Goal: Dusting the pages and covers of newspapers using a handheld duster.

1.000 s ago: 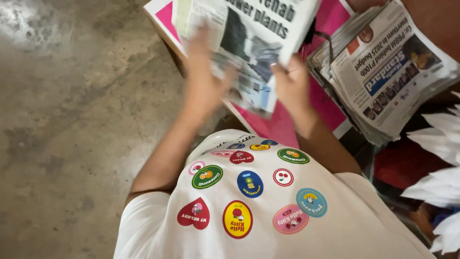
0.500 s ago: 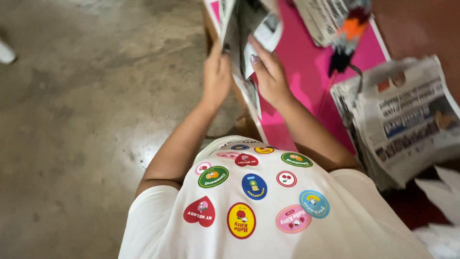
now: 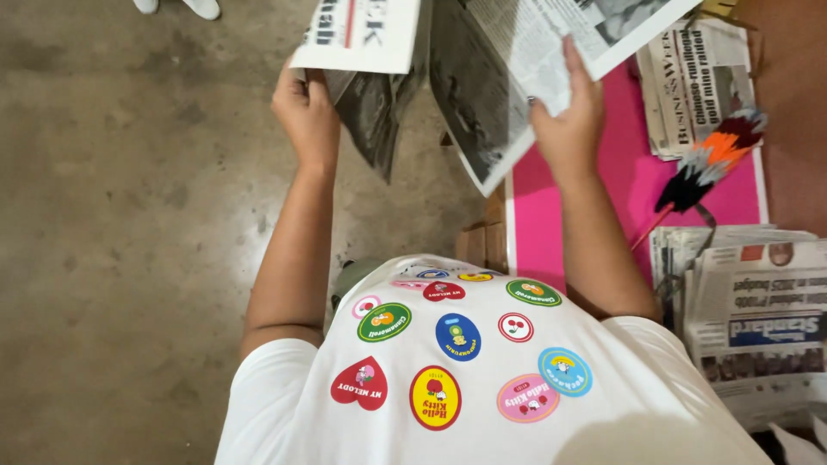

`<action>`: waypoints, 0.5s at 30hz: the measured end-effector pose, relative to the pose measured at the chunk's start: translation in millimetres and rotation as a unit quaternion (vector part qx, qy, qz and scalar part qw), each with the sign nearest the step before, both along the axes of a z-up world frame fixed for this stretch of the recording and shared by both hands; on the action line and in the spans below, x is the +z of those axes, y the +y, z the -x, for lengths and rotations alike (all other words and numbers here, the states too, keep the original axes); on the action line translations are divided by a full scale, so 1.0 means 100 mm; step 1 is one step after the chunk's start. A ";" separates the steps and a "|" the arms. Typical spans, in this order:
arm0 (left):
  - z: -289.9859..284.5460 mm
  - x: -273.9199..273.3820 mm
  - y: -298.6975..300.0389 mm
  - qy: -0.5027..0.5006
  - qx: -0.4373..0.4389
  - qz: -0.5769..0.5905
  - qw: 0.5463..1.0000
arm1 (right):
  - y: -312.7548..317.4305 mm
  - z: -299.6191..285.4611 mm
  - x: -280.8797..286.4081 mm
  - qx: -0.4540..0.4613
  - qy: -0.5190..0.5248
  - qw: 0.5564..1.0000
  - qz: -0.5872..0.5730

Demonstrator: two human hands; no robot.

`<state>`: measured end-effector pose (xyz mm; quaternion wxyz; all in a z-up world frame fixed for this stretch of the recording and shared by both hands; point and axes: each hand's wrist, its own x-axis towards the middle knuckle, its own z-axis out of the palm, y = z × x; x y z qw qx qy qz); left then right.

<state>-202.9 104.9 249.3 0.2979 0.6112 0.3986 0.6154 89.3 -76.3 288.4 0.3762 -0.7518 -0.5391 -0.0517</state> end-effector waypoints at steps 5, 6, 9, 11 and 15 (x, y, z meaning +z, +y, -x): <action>0.15 0.14 0.05 0.013 0.010 -0.005 1.000 | -0.17 -0.06 0.08 -0.057 0.044 0.997 0.008; 0.15 0.13 0.06 0.004 -0.010 -0.005 1.000 | -0.22 -0.06 0.07 -0.056 0.024 0.998 0.008; 0.07 0.05 0.14 0.013 -0.033 -0.019 0.999 | -0.34 -0.14 -0.01 -0.067 0.008 0.998 0.009; 0.02 0.07 0.18 0.027 -0.030 -0.033 0.999 | -0.37 -0.21 -0.02 -0.073 0.009 0.997 0.011; -0.01 0.12 0.14 0.039 -0.028 0.002 0.999 | -0.39 -0.35 -0.09 -0.066 -0.014 0.998 0.010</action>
